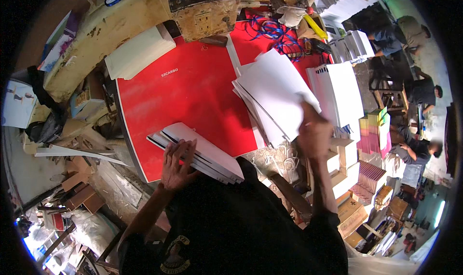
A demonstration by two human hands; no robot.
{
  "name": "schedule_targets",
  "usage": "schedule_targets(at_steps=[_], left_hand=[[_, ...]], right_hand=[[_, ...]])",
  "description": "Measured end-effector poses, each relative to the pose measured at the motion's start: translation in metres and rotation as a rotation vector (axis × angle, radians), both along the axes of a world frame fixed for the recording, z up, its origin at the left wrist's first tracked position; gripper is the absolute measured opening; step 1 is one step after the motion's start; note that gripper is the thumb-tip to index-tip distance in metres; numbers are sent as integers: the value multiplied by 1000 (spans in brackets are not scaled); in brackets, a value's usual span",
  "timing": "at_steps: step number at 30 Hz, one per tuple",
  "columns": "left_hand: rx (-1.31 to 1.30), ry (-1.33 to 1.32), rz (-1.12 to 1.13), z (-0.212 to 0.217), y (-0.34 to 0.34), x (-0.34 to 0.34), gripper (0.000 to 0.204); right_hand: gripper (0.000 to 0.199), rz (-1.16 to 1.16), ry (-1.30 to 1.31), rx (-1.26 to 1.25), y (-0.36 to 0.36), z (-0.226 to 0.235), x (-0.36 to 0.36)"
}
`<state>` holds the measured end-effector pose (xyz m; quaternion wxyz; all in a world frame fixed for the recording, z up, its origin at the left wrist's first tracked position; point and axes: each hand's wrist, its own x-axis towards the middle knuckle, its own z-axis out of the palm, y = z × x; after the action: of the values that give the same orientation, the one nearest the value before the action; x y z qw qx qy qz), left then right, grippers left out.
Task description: The person carries stacks of paper booklets to a table, inserts ribbon bookmarks into each booklet by hand, and stacks the completed booklets.
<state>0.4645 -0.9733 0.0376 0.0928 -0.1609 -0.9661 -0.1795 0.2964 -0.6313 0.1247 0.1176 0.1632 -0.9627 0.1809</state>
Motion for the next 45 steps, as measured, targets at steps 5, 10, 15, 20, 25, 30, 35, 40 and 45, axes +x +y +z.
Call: schedule_targets(at_steps=[5, 10, 15, 20, 25, 30, 35, 40, 45], left_hand=[[-71, -7, -15, 0, -6, 4, 80], [22, -111, -25, 19, 5, -9, 77], [-41, -94, -44, 16, -1, -6, 80], [22, -70, -29, 16, 1, -6, 81], [68, -1, -23, 9, 2, -8, 79], [45, -33, 50, 9, 7, 0, 80], [-59, -95, 57, 14, 8, -3, 91], [-26, -126, 33, 14, 8, -6, 91], [57, 96, 111, 4, 13, 1, 85]], right_hand=[[28, -253, -178, -342, 34, 77, -38], [37, -87, 261, 28, 20, -35, -32], [53, 484, -773, -540, -89, -37, 45], [45, 589, -833, -562, -82, -56, 37], [32, 405, -591, -232, -92, -56, 31], [33, 115, -685, -566, -39, 3, -4], [38, -23, -661, -393, 30, 3, -48], [52, 448, -204, -344, -68, -41, 25], [49, 484, -784, -369, -104, -64, 57]])
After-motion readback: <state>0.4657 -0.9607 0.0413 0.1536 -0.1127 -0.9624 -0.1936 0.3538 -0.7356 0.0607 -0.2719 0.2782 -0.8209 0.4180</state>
